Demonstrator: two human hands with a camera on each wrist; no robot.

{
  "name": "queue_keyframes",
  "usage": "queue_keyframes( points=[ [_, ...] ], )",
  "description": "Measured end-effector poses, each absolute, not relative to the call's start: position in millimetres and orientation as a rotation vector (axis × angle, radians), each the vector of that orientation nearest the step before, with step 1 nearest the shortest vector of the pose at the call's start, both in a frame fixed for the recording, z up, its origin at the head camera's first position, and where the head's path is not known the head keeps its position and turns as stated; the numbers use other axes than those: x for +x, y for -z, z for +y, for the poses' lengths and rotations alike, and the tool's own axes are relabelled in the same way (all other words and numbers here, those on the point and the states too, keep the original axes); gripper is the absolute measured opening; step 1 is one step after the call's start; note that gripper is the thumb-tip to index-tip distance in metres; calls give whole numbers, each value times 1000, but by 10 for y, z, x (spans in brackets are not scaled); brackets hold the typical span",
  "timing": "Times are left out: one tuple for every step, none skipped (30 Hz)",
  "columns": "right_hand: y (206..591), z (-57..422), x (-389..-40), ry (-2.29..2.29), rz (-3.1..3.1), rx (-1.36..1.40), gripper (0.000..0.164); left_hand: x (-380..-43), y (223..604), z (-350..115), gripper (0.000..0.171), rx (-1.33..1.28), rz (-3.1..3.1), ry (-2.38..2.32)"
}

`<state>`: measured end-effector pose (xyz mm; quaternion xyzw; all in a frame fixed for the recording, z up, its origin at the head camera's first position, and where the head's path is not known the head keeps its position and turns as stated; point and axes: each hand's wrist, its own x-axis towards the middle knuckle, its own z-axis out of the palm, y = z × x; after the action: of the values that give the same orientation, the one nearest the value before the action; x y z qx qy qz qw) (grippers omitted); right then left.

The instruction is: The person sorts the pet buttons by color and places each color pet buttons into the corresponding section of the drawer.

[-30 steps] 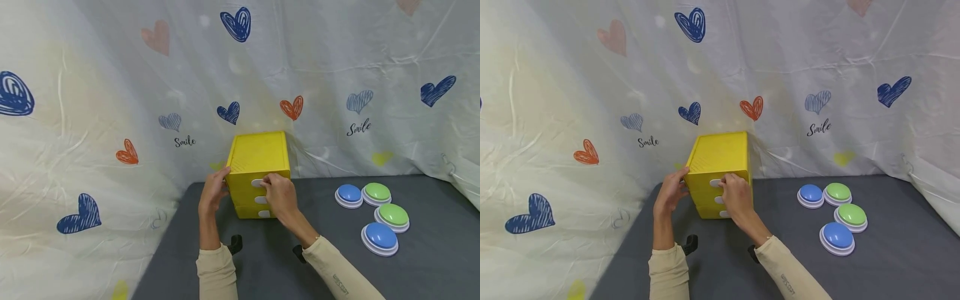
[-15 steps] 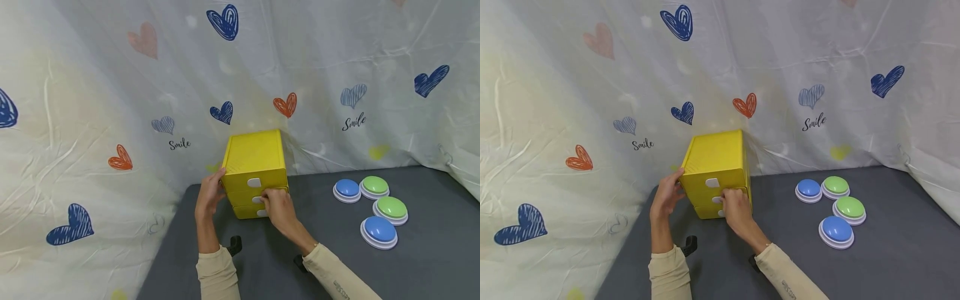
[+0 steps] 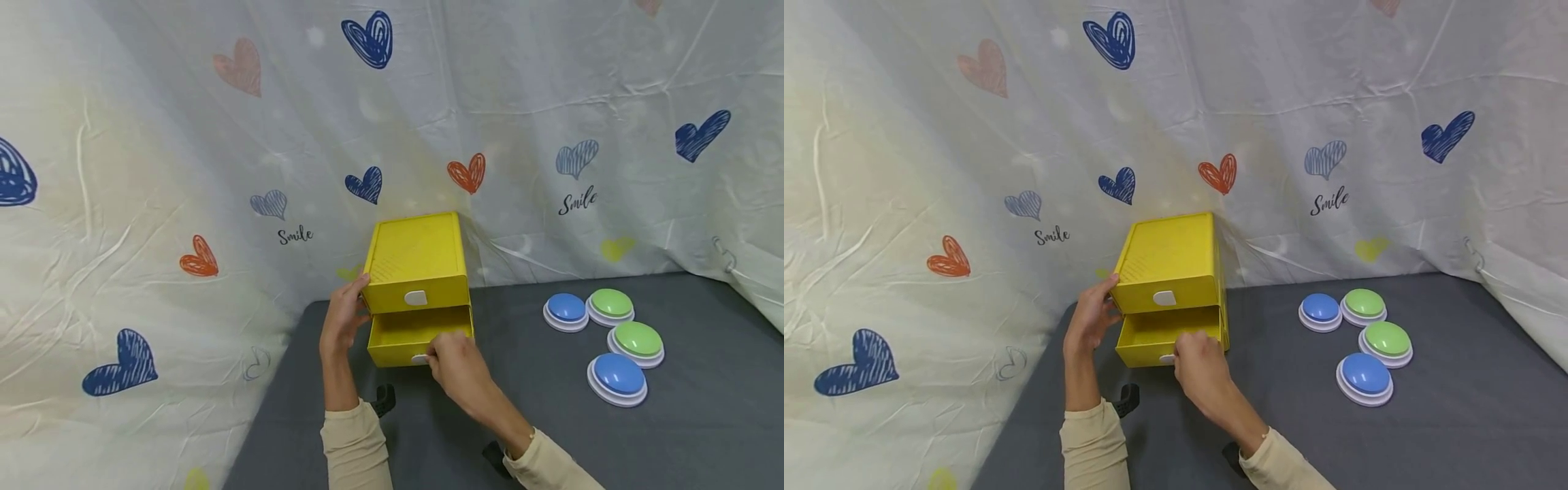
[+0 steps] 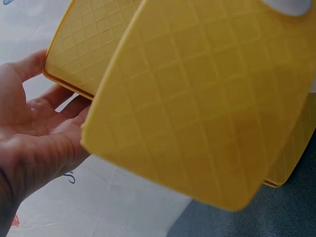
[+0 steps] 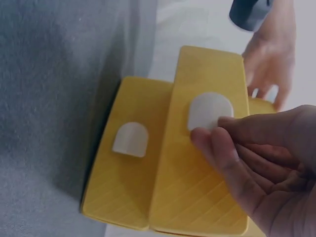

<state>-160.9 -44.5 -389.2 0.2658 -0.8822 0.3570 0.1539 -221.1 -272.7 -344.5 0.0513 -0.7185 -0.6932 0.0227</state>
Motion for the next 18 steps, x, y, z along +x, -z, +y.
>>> queue_keyframes(
  points=[
    [3882, -448, -1577, -1011, -2534, 763, 30, -2212, 3448, -2727, 63, 158, -2221, 2152],
    [3872, -450, -1545, -994, -2536, 764, 36, -2211, 3450, -2729, 63, 156, -2218, 2154],
    [3865, -454, -1516, -972, -2540, 767, 43, -2210, 3453, -2733, 63, 156, -2220, 2152],
    [3857, -456, -1486, -950, -2539, 771, 49, -2211, 3455, -2736, 63, 154, -2218, 2153],
    [3849, -459, -1458, -932, -2537, 771, 55, -2212, 3457, -2740, 63, 153, -2223, 2149],
    [3843, -463, -1433, -914, -2537, 767, 59, -2213, 3459, -2744, 63, 155, -2225, 2147],
    [3837, -467, -1411, -898, -2538, 767, 63, -2213, 3460, -2747, 64, 157, -2229, 2143],
    [3833, -470, -1391, -884, -2539, 765, 64, -2214, 3462, -2749, 64, 157, -2232, 2140],
    [3828, -473, -1376, -872, -2542, 764, 64, -2215, 3464, -2750, 64, 156, -2232, 2144],
    [3825, -476, -1365, -865, -2543, 760, 63, -2216, 3466, -2750, 65, 152, -2234, 2146],
    [3821, -478, -1355, -855, -2543, 755, 61, -2216, 3467, -2747, 65, 149, -2237, 2147],
    [3820, -479, -1353, -849, -2553, 756, 59, -2215, 3469, -2744, 65, 146, -2236, 2150],
    [3816, -480, -1355, -850, -2563, 758, 56, -2215, 3466, -2742, 65, 142, -2236, 2153],
    [3813, -479, -1360, -851, -2577, 763, 52, -2215, 3464, -2738, 64, 139, -2234, 2157],
    [3809, -474, -1364, -857, -2594, 771, 47, -2215, 3461, -2734, 64, 138, -2233, 2159],
    [3805, -466, -1369, -871, -2616, 780, 41, -2214, 3457, -2730, 64, 137, -2234, 2158],
    [3798, -455, -1372, -889, -2643, 793, 33, -2214, 3454, -2726, 64, 140, -2232, 2157],
    [3789, -443, -1379, -921, -2679, 806, 26, -2213, 3452, -2724, 64, 143, -2232, 2157]
  ],
)
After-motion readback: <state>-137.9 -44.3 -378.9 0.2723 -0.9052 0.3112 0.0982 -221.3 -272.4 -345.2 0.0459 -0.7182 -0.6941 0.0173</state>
